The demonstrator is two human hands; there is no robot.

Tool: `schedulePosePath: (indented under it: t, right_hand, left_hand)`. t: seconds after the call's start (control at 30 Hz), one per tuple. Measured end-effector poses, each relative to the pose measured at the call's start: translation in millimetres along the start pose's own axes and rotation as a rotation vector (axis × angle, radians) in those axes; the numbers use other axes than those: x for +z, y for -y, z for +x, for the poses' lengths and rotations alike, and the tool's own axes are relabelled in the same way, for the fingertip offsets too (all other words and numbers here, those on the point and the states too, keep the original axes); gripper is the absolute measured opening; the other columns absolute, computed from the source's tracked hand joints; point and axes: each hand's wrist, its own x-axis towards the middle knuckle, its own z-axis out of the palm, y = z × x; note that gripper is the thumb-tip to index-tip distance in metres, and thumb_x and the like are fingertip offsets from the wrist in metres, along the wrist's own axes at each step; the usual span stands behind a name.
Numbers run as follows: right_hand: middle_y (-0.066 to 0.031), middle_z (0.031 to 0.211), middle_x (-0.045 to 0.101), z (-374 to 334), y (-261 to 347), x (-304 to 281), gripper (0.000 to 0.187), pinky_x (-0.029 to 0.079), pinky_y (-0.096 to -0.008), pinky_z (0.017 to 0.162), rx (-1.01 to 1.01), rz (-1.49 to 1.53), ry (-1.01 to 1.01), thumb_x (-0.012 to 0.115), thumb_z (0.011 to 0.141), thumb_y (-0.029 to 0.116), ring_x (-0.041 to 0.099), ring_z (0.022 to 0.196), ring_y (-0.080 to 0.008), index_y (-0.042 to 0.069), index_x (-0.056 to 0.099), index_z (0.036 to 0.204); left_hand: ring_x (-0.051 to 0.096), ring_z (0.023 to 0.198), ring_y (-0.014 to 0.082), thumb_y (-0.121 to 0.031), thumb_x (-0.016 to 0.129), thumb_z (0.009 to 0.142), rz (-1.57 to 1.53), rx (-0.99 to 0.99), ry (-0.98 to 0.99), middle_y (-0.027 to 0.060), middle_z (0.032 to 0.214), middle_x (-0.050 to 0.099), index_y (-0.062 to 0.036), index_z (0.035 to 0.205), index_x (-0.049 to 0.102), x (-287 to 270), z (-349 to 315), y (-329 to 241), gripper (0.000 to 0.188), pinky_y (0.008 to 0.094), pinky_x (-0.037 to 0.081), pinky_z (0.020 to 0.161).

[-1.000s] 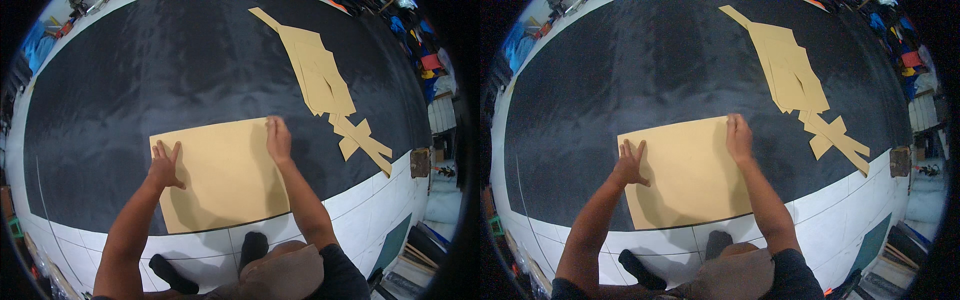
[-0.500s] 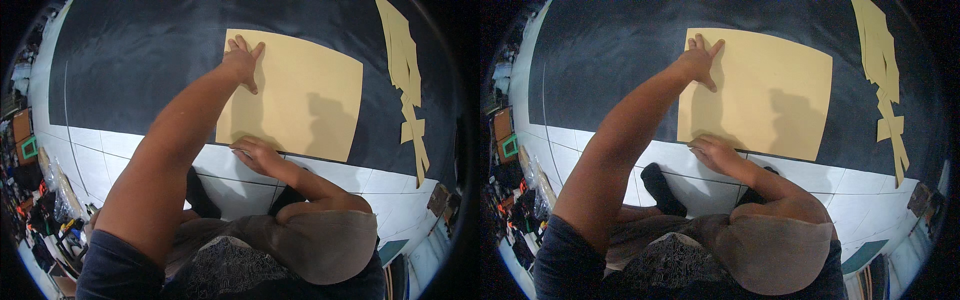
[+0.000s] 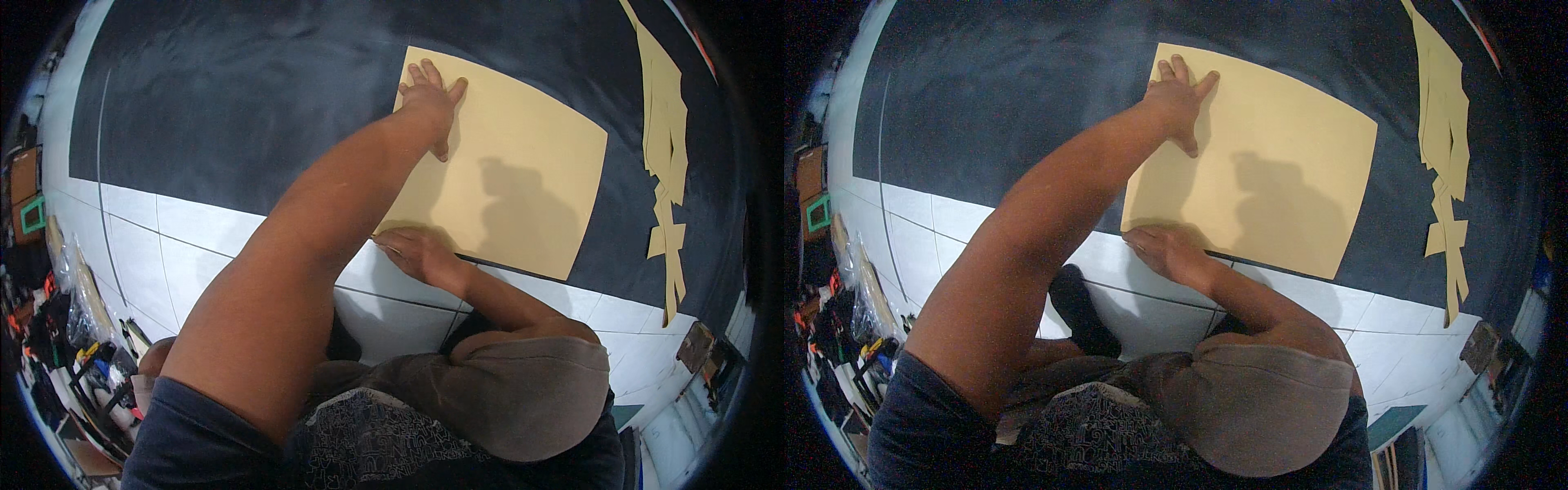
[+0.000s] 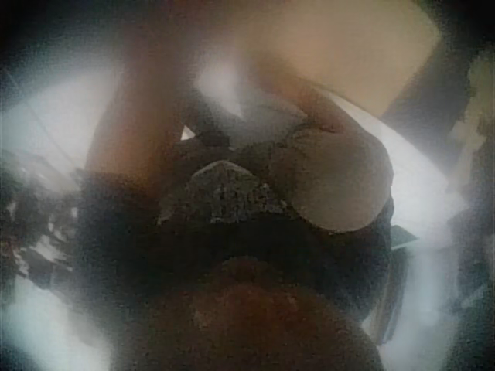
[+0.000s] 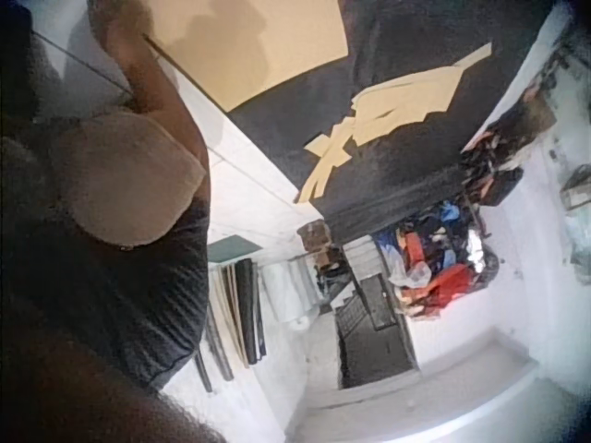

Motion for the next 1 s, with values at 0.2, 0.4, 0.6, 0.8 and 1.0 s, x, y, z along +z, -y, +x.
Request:
schedulePosePath:
  t: [0.2,0.4,0.6,0.8,1.0]
  right_hand:
    - [-0.0184,0.109,0.071,10.4,13.7,-16.6,0.022,0.059,-0.0447,0.08,0.049,-0.224,0.2,0.065,0.092,0.012,0.071,0.098,-0.0321,0.005,0.067,0.113]
    - [-0.0136,0.097,0.07,-47.8,-1.0,-52.6,0.022,0.059,-0.0435,0.078,-0.034,-0.296,0.06,0.066,0.088,0.01,0.07,0.092,-0.0296,0.0,0.067,0.107]
    - [-0.0119,0.102,0.071,-56.6,-12.6,-43.9,0.022,0.057,-0.0464,0.083,-0.114,-0.345,-0.002,0.066,0.089,0.011,0.07,0.095,-0.0312,0.004,0.067,0.11]
    - [-0.0113,0.107,0.072,-26.0,3.3,-29.1,0.02,0.058,-0.0408,0.085,0.009,-0.201,0.023,0.071,0.087,0.008,0.07,0.098,-0.03,0.006,0.07,0.106]
    - [-0.0122,0.106,0.072,-103.0,4.6,-98.9,0.018,0.056,-0.0431,0.087,0.347,-0.233,0.053,0.071,0.087,0.006,0.069,0.1,-0.0337,0.004,0.068,0.104]
  left_hand:
    - [0.019,0.147,0.0596,-0.051,0.1,0.05,0.034,-0.012,0.026,0.0428,0.16,0.003,-0.024,0.165,0.004,1.9,2.7,1.4,0.152,0.0592,0.039,0.114]
    - [0.02,0.147,0.0594,-0.051,0.1,0.05,0.035,-0.01,0.004,0.0425,0.16,0.004,-0.0245,0.165,0.006,2.5,1.5,-0.9,0.151,0.0589,0.04,0.113]
    - [0.02,0.147,0.0597,-0.048,0.1,0.048,0.035,-0.011,0.0,0.0424,0.16,0.006,-0.0252,0.164,0.007,1.9,3.9,-2.6,0.151,0.0582,0.042,0.112]
    - [0.019,0.147,0.0608,-0.044,0.101,0.046,0.021,0.004,-0.027,0.0436,0.159,0.005,-0.0264,0.164,0.007,6.9,4.6,0.3,0.152,0.058,0.041,0.113]
    - [0.016,0.147,0.0606,-0.042,0.102,0.045,-0.003,-0.007,-0.036,0.0435,0.16,0.003,-0.0269,0.164,0.005,8.9,3.1,2.3,0.154,0.057,0.04,0.114]
